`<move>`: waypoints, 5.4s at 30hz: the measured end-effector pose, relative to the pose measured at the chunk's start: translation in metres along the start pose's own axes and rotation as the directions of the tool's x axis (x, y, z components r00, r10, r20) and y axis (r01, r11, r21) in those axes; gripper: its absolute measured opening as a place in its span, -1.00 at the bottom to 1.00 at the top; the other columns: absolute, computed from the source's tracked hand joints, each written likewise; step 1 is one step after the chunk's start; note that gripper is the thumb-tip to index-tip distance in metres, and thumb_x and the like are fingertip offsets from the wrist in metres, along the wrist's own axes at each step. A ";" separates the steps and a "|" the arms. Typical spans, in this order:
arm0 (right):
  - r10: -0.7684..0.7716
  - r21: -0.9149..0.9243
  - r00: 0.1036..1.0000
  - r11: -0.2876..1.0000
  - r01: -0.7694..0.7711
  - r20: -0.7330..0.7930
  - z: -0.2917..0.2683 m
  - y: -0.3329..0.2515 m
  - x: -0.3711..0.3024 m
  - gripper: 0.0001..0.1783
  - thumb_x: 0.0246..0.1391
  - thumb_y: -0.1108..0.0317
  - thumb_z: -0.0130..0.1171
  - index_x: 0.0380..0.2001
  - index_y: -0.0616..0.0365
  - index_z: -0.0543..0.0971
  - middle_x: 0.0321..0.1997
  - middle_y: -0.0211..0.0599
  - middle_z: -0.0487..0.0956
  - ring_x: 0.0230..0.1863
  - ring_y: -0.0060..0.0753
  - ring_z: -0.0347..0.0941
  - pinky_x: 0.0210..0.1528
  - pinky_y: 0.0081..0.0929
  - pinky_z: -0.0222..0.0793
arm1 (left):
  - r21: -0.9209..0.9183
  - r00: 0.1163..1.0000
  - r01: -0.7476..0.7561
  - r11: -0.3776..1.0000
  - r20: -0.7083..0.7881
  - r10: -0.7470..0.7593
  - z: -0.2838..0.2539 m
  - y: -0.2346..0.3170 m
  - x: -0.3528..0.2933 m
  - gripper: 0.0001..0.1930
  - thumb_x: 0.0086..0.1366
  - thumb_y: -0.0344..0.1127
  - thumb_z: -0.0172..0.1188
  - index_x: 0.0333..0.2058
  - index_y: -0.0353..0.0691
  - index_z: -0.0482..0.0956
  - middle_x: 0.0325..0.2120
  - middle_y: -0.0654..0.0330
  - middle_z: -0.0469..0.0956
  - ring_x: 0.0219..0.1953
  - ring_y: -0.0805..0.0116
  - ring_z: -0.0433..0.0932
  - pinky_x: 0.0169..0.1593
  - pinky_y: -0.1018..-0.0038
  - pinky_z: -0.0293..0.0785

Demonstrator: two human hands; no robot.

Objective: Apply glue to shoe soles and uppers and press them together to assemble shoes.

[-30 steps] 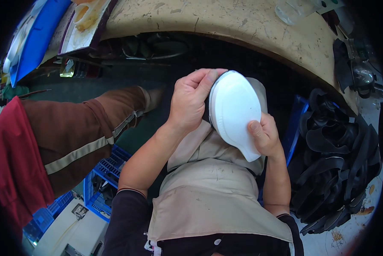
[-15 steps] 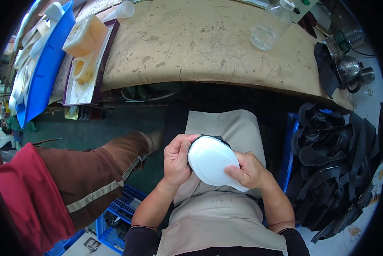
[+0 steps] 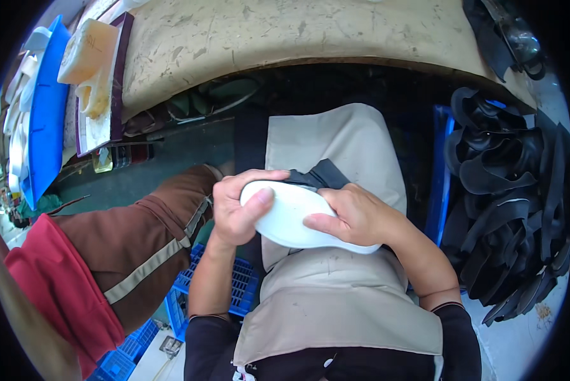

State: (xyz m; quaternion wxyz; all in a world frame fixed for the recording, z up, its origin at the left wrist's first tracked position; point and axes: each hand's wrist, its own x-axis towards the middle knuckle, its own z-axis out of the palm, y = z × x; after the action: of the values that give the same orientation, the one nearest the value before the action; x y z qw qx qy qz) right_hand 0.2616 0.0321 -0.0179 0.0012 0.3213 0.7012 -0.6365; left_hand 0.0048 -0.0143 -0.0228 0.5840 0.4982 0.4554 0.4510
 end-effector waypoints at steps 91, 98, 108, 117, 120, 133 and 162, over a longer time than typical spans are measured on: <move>-0.111 0.717 0.950 0.632 0.293 -0.291 0.027 0.057 0.008 -0.13 -0.02 0.23 0.45 0.31 0.34 0.32 0.16 0.03 0.55 0.08 -0.04 0.54 0.18 -0.19 0.46 | -0.245 0.987 0.099 0.965 -0.100 -0.126 0.043 -0.034 -0.012 -0.65 0.54 -0.15 0.08 -0.01 -0.38 0.57 -0.31 0.11 0.64 -0.28 0.47 0.54 -0.14 0.54 0.49; -0.075 0.723 0.972 0.656 0.216 -0.223 0.040 0.077 0.015 -0.03 -0.14 0.25 0.50 0.33 0.31 0.29 0.21 0.08 0.54 0.10 -0.01 0.57 0.19 -0.16 0.53 | 0.113 0.973 0.214 0.970 0.060 -0.221 0.034 -0.048 -0.027 -0.63 0.55 -0.14 0.07 -0.02 -0.42 0.54 -0.37 0.12 0.64 -0.38 0.43 0.56 -0.26 0.55 0.53; 0.004 0.698 0.978 0.701 0.147 -0.210 0.047 0.074 0.011 0.02 -0.24 0.30 0.56 0.33 0.29 0.30 0.20 0.06 0.55 0.05 -0.04 0.58 0.20 -0.15 0.52 | -0.196 0.981 0.191 0.962 0.084 -0.177 0.028 -0.067 -0.035 -0.67 0.51 -0.20 0.12 -0.08 -0.45 0.55 -0.34 0.11 0.65 -0.40 0.41 0.59 -0.29 0.54 0.56; 0.043 0.714 0.967 0.683 0.154 -0.250 0.067 0.072 0.020 0.14 -0.38 0.25 0.67 0.33 0.26 0.31 0.19 0.02 0.55 0.12 -0.02 0.53 0.31 -0.09 0.39 | -0.373 0.948 0.313 0.873 0.175 -0.265 0.025 -0.072 -0.045 -0.66 0.46 -0.25 0.20 -0.05 -0.50 0.50 -0.27 0.04 0.64 -0.34 0.38 0.60 -0.25 0.51 0.59; 0.072 0.682 0.952 0.714 0.158 -0.296 0.077 0.071 0.021 0.14 -0.37 0.24 0.67 0.32 0.26 0.31 0.18 0.02 0.55 0.14 0.00 0.52 0.33 -0.05 0.36 | -0.375 0.939 0.337 0.864 0.195 -0.282 0.020 -0.075 -0.047 -0.68 0.46 -0.26 0.20 -0.03 -0.47 0.51 -0.25 0.04 0.65 -0.31 0.37 0.62 -0.20 0.51 0.61; 0.105 0.598 0.930 0.790 0.136 -0.351 0.078 0.064 0.037 0.09 -0.29 0.27 0.61 0.34 0.30 0.28 0.17 0.09 0.52 0.13 0.16 0.48 0.28 0.06 0.36 | -0.536 0.921 0.388 0.750 0.260 -0.290 0.001 -0.091 -0.045 -0.56 0.30 -0.29 0.36 0.05 -0.41 0.48 -0.17 0.03 0.63 -0.19 0.29 0.61 -0.10 0.46 0.57; 0.122 0.551 0.719 0.732 0.401 -0.685 0.064 0.021 0.033 -0.68 0.22 0.41 0.30 0.00 0.36 0.63 -0.08 -0.18 0.69 -0.19 -0.50 0.60 -0.06 -0.61 0.55 | -0.138 0.967 0.092 0.986 -0.224 -0.121 0.038 -0.070 0.006 -0.50 0.55 -0.05 0.01 0.13 -0.45 0.31 -0.12 -0.07 0.55 -0.13 0.27 0.57 -0.04 0.38 0.53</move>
State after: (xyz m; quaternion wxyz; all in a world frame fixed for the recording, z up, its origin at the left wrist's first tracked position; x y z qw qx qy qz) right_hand 0.2189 -0.0101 -0.0624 -0.4223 0.4512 0.3994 -0.6772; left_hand 0.0479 -0.0216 -0.0896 0.5805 0.3789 0.5172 0.5019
